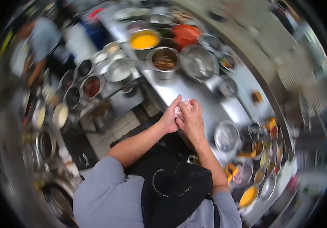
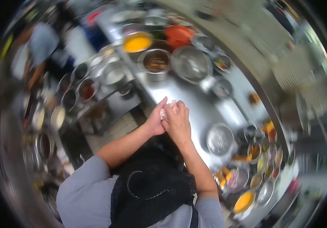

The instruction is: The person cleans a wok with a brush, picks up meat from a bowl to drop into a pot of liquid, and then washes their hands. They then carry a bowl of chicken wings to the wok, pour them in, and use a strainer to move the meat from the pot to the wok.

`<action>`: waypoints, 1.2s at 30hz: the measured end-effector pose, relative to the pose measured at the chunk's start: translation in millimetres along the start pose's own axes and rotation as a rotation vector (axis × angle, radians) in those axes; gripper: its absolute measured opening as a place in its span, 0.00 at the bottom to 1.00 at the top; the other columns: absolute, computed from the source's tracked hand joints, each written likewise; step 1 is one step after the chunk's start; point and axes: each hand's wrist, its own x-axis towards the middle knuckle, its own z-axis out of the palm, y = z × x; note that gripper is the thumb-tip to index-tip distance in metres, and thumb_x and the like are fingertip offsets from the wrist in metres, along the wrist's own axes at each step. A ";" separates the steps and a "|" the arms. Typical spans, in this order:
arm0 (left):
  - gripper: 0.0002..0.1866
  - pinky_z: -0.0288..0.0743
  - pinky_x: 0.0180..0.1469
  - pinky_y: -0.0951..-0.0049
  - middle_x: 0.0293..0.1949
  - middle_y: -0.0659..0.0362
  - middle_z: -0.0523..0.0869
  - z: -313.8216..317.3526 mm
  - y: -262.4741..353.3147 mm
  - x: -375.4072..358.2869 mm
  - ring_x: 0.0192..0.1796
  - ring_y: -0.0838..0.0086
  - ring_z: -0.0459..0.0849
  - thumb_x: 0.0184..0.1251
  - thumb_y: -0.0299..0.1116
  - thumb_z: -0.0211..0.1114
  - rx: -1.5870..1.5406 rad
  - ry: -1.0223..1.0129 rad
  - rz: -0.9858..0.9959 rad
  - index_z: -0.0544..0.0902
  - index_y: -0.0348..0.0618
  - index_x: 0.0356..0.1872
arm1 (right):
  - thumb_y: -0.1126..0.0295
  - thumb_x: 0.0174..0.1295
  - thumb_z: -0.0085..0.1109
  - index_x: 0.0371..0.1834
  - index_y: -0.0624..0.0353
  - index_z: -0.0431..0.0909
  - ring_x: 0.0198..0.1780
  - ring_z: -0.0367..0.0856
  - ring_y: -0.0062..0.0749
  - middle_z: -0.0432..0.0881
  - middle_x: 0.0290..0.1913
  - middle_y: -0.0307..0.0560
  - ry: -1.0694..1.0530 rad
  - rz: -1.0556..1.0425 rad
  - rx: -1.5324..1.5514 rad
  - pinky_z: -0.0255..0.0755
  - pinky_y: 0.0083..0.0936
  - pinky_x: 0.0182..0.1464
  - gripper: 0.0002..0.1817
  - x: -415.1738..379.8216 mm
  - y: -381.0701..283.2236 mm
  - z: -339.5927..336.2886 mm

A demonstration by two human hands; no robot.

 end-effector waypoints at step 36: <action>0.18 0.74 0.57 0.68 0.46 0.60 0.82 -189.0 126.7 -708.3 0.52 0.70 0.81 0.74 0.49 0.48 -0.303 0.508 1.890 0.79 0.47 0.46 | 0.69 0.42 0.60 0.30 0.59 0.79 0.40 0.78 0.45 0.80 0.38 0.48 -0.522 -1.572 1.404 0.69 0.37 0.43 0.10 -127.9 -673.7 386.1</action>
